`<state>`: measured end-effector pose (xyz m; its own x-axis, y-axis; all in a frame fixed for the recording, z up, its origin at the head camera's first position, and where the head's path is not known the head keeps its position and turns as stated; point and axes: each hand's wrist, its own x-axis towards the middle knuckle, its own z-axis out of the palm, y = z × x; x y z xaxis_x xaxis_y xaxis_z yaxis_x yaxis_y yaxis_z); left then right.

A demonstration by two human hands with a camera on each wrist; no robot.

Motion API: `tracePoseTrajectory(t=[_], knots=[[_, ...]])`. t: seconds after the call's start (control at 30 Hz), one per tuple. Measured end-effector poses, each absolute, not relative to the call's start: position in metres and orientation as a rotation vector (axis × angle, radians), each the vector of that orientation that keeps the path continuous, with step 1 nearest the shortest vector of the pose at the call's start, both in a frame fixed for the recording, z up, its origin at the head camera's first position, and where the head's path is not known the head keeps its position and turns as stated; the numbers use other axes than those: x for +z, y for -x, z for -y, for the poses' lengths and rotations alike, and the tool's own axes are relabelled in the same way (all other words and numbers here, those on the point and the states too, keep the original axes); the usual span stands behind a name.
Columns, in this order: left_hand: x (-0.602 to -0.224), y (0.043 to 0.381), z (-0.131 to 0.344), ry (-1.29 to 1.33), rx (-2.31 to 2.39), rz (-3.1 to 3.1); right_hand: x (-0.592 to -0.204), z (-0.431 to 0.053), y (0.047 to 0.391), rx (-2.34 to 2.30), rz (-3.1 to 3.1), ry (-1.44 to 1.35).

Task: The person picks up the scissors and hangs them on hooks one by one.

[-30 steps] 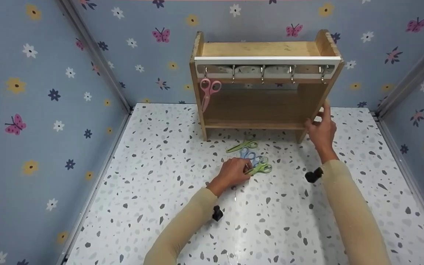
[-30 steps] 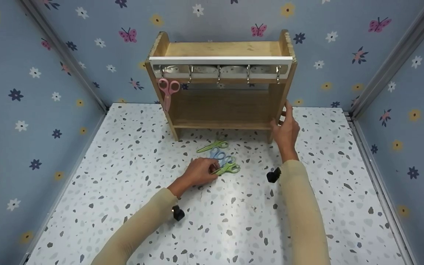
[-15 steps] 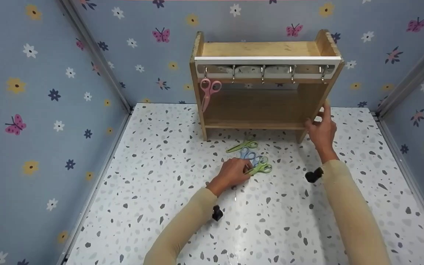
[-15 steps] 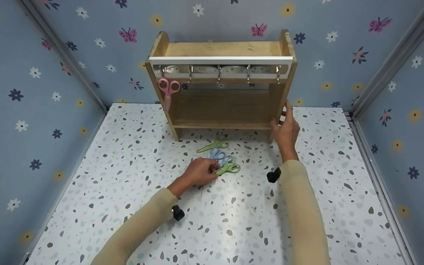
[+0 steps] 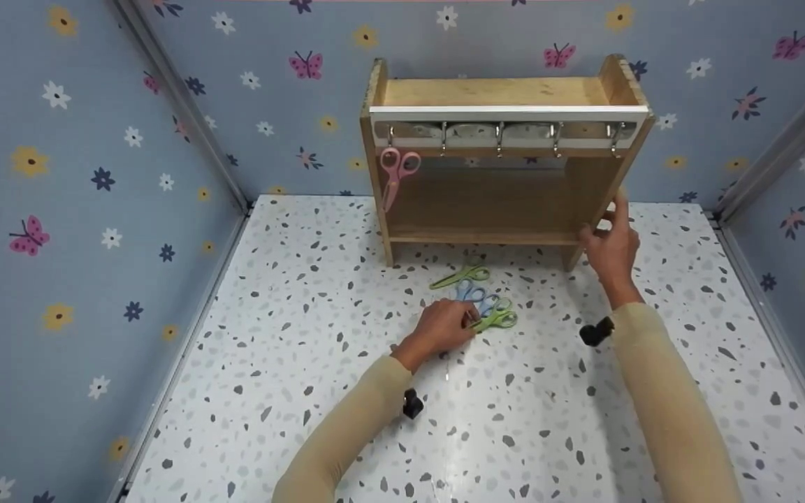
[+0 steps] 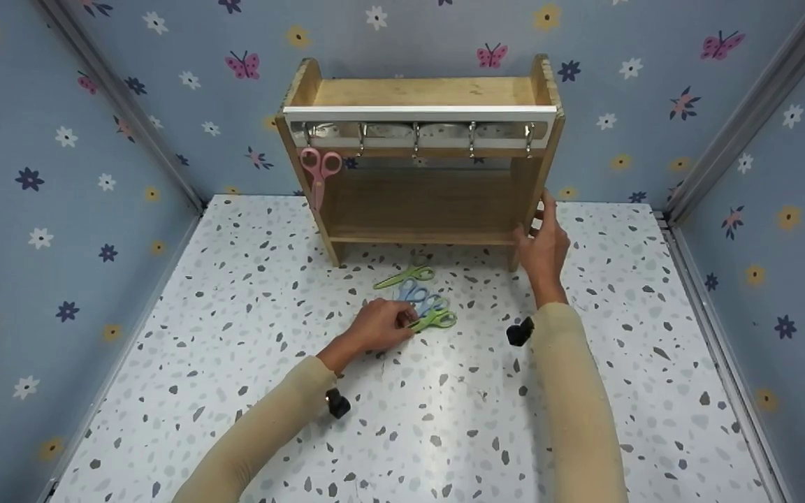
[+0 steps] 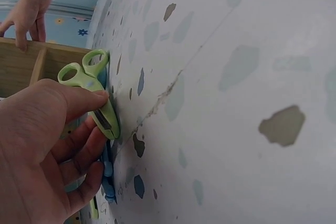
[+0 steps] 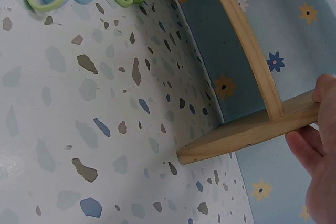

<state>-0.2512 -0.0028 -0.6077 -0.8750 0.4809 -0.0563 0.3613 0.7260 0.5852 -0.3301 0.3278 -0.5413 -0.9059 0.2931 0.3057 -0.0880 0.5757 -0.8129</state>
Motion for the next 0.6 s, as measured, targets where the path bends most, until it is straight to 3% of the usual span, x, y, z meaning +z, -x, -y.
tracePoseTrajectory(t=[0.47,0.6], knots=[[-0.611,0.251,0.004,-0.713,0.886,-2.716,-0.544,-0.329,0.330,1.261,2.388,0.142],[-0.633,0.261,0.006,-0.753,0.896,-2.741,-0.544,-0.328,0.330,1.258,2.386,0.138]])
